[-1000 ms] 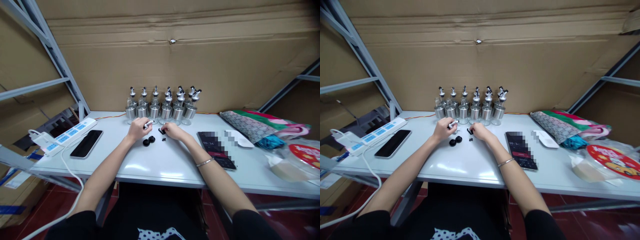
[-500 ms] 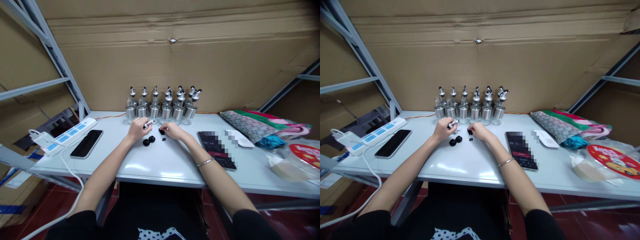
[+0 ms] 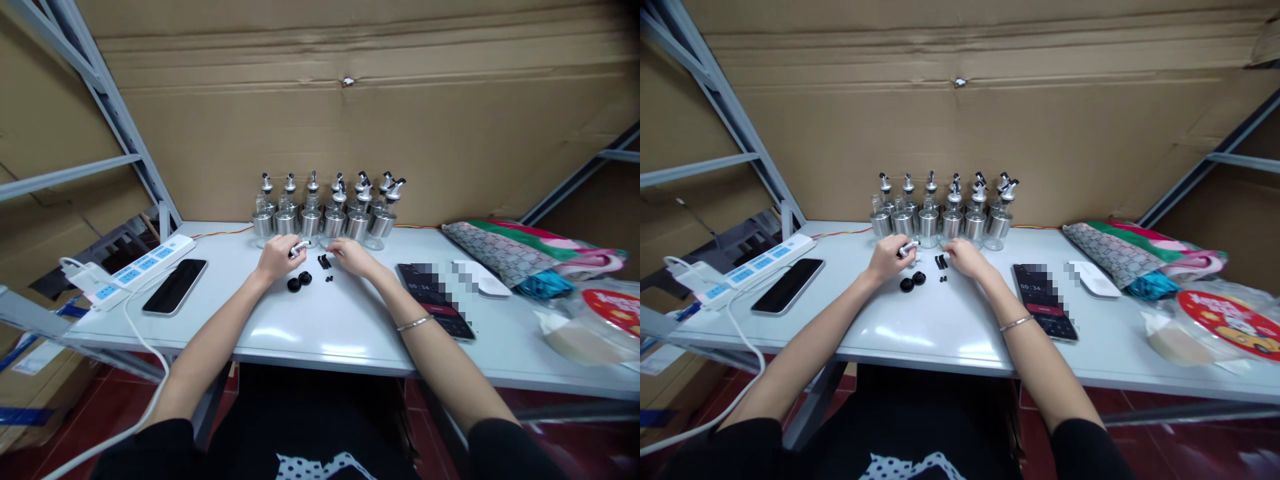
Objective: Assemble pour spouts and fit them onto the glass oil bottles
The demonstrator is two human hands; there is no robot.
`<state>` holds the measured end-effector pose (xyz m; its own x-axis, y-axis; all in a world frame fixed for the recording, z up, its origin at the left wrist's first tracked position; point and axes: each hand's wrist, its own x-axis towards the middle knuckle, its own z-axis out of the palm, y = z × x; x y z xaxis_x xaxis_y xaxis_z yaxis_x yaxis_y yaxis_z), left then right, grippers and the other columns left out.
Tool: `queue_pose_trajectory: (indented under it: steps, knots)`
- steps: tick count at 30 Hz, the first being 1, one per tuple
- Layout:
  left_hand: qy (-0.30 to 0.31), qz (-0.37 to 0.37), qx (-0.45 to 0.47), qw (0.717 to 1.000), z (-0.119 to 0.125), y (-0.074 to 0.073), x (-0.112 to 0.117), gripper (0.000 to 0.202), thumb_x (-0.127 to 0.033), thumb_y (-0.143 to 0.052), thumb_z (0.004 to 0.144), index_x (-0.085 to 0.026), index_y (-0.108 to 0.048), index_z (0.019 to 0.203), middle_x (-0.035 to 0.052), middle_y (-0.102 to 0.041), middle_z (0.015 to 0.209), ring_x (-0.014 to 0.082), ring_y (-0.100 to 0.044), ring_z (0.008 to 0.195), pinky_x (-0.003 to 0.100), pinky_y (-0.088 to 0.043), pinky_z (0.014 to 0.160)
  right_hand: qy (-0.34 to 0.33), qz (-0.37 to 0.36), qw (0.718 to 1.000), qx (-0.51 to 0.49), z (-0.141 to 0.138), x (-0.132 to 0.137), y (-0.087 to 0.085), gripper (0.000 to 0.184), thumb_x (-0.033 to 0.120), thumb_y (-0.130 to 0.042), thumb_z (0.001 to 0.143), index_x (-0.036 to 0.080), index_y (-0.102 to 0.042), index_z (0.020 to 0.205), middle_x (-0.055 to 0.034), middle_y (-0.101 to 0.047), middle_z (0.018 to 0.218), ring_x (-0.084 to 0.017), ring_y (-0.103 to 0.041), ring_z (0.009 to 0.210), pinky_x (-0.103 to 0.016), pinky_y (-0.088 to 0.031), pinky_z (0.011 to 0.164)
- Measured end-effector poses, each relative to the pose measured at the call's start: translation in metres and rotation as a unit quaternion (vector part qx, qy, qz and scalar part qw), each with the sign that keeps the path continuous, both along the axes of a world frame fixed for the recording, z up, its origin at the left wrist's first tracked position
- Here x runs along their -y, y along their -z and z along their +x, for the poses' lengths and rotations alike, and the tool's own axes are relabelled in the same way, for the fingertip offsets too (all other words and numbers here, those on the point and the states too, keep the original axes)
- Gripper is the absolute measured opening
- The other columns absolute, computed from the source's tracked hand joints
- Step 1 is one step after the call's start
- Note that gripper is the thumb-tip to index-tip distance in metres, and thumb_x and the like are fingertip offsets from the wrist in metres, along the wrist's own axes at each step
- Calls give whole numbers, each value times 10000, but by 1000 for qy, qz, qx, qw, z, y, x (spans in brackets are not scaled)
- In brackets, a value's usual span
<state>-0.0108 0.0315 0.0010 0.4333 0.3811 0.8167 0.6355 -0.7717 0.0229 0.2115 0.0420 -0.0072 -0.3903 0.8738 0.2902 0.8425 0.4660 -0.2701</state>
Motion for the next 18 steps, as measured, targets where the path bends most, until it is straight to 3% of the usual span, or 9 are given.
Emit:
queue_pose_trajectory:
  steps: [7,18]
  knots:
    - [-14,-22,-17,1000,0,0,0,160,-231,-475,803,-196,-461,647,-12,-516,591,127,-442,547,259,-345,592,-18,-37,999,5,-10,4,2,309,4,-465,781,115,-716,922,-111,-693,962,-203,-626,901,-282,-451,841]
    - [-12,-45,-17,999,0,-2,1,173,-228,-484,801,-196,-442,636,-14,-504,582,126,-440,543,262,-333,586,-29,-36,998,37,-12,4,7,325,67,-459,836,134,-704,1039,-115,-649,991,-189,-610,888,-261,-439,816]
